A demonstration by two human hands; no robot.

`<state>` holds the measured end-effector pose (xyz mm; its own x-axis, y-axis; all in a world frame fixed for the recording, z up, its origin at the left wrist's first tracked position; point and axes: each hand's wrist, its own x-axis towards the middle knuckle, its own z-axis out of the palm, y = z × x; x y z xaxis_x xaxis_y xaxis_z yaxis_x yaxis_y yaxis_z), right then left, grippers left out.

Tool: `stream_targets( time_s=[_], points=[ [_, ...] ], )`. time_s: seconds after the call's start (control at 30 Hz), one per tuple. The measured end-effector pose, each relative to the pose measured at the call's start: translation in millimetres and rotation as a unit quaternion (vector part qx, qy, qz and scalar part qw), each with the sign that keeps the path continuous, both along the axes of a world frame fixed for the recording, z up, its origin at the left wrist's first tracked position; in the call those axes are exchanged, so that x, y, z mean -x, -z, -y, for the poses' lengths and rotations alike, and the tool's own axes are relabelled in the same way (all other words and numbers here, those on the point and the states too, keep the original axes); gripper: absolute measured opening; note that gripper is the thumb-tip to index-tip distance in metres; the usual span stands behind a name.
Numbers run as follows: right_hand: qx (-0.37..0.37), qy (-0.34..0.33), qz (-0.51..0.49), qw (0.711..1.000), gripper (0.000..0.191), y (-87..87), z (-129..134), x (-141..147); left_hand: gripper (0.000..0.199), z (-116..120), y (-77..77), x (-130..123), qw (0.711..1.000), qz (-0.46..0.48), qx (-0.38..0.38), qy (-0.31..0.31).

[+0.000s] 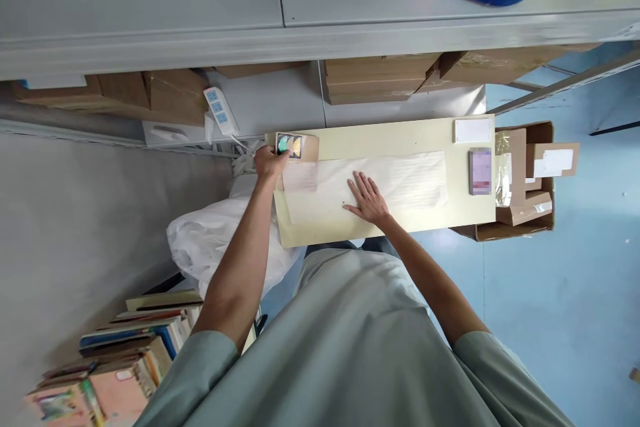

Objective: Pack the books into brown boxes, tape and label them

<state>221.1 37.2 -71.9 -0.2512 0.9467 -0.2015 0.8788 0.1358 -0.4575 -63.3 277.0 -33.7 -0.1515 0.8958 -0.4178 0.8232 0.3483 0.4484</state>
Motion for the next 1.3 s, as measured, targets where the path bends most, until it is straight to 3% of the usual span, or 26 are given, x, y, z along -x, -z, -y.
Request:
stream_targets(
  time_s=[0.07, 0.13, 0.33, 0.43, 0.53, 0.67, 0.73, 0.87, 0.97, 1.17, 1.3],
  points=[
    [-0.002, 0.002, -0.016, 1.000, 0.094, 1.8, 1, -1, 0.018, 3, -17.5, -8, 0.999, -0.001, -0.028, -0.024],
    [-0.005, 0.003, -0.035, 0.999, 0.094, 3.9, 1, -3, 0.017, 10, -41.7, -16, 0.994, 0.008, -0.104, -0.026],
    [0.020, 0.012, -0.103, 0.994, 0.094, -1.2, -7, -4, 0.017, 43, -129.6, -36, 0.945, 0.032, -0.325, 0.034],
    [0.040, 0.080, -0.174, 0.981, 0.090, -17.5, -11, -14, 0.027, 59, -149.2, -55, 0.930, 0.120, -0.348, 0.014],
    [0.043, 0.201, -0.304, 0.930, 0.085, -42.0, -4, -42, 0.045, 80, -136.9, -90, 0.923, 0.276, -0.265, -0.038],
    [0.058, 0.328, -0.468, 0.818, 0.078, -73.4, 23, -101, 0.060, 124, -91.7, -161, 0.890, 0.438, -0.078, -0.101],
    [0.060, 0.360, -0.491, 0.791, 0.072, -82.2, 40, -130, 0.065, 150, -69.3, -199, 0.868, 0.481, 0.019, -0.121],
    [0.048, 0.411, -0.455, 0.789, 0.059, -83.6, 71, -175, 0.069, 190, -36.7, -259, 0.849, 0.490, 0.131, -0.150],
    [0.054, 0.423, -0.429, 0.796, 0.057, -77.7, 82, -194, 0.069, 203, -20.2, -282, 0.853, 0.476, 0.150, -0.154],
    [0.074, 0.439, -0.386, 0.808, 0.061, -65.8, 69, -211, 0.054, 200, 0.7, -287, 0.898, 0.410, 0.135, -0.083],
    [0.074, 0.428, -0.349, 0.831, 0.057, -54.2, 49, -212, 0.045, 187, 10.1, -283, 0.926, 0.356, 0.097, -0.079]
  ],
)
